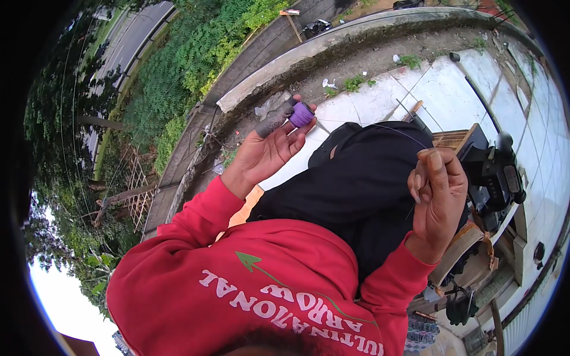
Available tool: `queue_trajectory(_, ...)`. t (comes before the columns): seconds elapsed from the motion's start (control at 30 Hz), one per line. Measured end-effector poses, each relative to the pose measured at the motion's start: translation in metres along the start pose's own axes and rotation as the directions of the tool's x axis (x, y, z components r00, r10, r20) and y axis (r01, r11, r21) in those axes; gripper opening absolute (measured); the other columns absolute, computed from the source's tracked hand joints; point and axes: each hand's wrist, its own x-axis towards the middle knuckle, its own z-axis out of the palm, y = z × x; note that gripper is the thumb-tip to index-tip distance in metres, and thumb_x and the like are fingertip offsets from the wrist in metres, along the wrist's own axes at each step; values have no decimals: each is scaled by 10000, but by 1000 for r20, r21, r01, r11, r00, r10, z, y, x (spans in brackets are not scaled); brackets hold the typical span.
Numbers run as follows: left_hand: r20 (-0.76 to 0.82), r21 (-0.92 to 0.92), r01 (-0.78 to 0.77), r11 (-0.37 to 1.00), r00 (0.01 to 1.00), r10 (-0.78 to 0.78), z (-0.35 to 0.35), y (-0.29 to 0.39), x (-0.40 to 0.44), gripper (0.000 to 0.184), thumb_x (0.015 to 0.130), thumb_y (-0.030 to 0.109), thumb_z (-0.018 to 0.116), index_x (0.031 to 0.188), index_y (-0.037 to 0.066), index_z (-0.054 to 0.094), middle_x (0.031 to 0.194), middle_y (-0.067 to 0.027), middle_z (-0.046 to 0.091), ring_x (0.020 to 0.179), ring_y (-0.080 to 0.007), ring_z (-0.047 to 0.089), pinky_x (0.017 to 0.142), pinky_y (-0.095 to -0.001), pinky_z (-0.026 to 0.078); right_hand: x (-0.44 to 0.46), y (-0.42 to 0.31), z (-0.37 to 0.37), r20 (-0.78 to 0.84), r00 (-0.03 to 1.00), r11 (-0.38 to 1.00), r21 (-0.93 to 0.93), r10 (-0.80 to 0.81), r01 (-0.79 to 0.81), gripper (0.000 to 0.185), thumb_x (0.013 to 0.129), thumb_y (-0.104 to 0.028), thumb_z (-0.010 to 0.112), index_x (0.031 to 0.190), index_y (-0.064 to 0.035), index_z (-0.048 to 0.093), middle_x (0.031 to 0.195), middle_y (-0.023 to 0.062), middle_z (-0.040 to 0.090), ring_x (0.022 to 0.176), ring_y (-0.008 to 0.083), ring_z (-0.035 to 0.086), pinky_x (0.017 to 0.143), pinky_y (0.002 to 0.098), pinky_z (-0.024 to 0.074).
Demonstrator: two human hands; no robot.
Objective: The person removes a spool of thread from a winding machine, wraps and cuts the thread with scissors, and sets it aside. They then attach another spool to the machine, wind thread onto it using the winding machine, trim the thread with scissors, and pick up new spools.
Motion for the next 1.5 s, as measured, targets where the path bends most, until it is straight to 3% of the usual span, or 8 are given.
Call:
queue_trajectory(0.23,-29,39,86,996,996,-85,11,-5,-1,524,1072,181,564,1568,118,408,1498,-141,532,1344,-260,575,1061,-378,557,-1,-12,2,-34,996,996,42,-78,79,214,1073,-184,603,1024,15,665,675,-10,491,523,23,335,487,190,310)
queue_trajectory(0.47,-112,420,144,896,988,-107,18,-11,-1,681,946,-2,704,1550,8,390,1485,-164,556,1316,-252,603,1088,-383,544,-5,-30,-9,-60,976,977,20,-209,210,260,1090,-216,573,1060,35,633,665,-21,435,547,35,330,502,198,311)
queue_trajectory(0.83,136,728,54,684,966,-220,22,-36,9,612,857,-90,782,1425,18,580,1419,-88,618,1277,-192,616,1096,-361,531,-61,-54,-65,-370,864,897,144,-342,417,295,1100,-191,547,1198,71,640,719,-20,378,579,48,295,499,230,271)
queue_trajectory(1.1,253,830,-99,549,944,-213,32,-49,26,585,844,-58,806,1393,18,617,1370,-134,666,1227,-199,653,1052,-371,557,-117,-46,-97,-614,664,904,-297,-427,307,235,1092,-200,569,1167,7,652,719,-22,452,581,21,355,461,187,273)
queue_trajectory(1.2,248,725,-37,687,946,-210,36,-51,31,551,915,-10,753,1435,13,572,1429,-141,622,1223,-209,660,1027,-374,570,-126,-30,-97,-745,519,906,-383,-419,180,207,1087,-213,583,1137,-26,653,697,-18,489,559,14,392,447,173,290)
queue_trajectory(1.33,154,618,90,781,960,-232,41,-51,35,528,1016,101,654,1504,5,477,1468,-149,580,1237,-248,660,982,-376,599,-145,-14,-105,-763,533,929,-332,-367,165,191,1089,-221,580,1103,-43,647,685,-11,503,530,16,393,430,176,288)
queue_trajectory(1.4,61,357,422,834,880,-471,41,-45,39,581,1070,219,576,1565,3,361,1516,-154,516,1274,-295,637,946,-390,623,-149,-13,-104,-766,521,926,-331,-377,183,194,1090,-220,577,1101,-39,647,681,-9,498,525,20,385,427,176,284)
queue_trajectory(1.5,137,161,477,864,856,-498,35,-47,42,551,1104,250,499,1587,42,337,1464,-152,555,1309,-301,614,983,-413,606,-150,-22,-100,-737,539,913,-335,-408,233,202,1093,-217,571,1101,-30,648,677,-8,488,519,23,370,427,176,278)
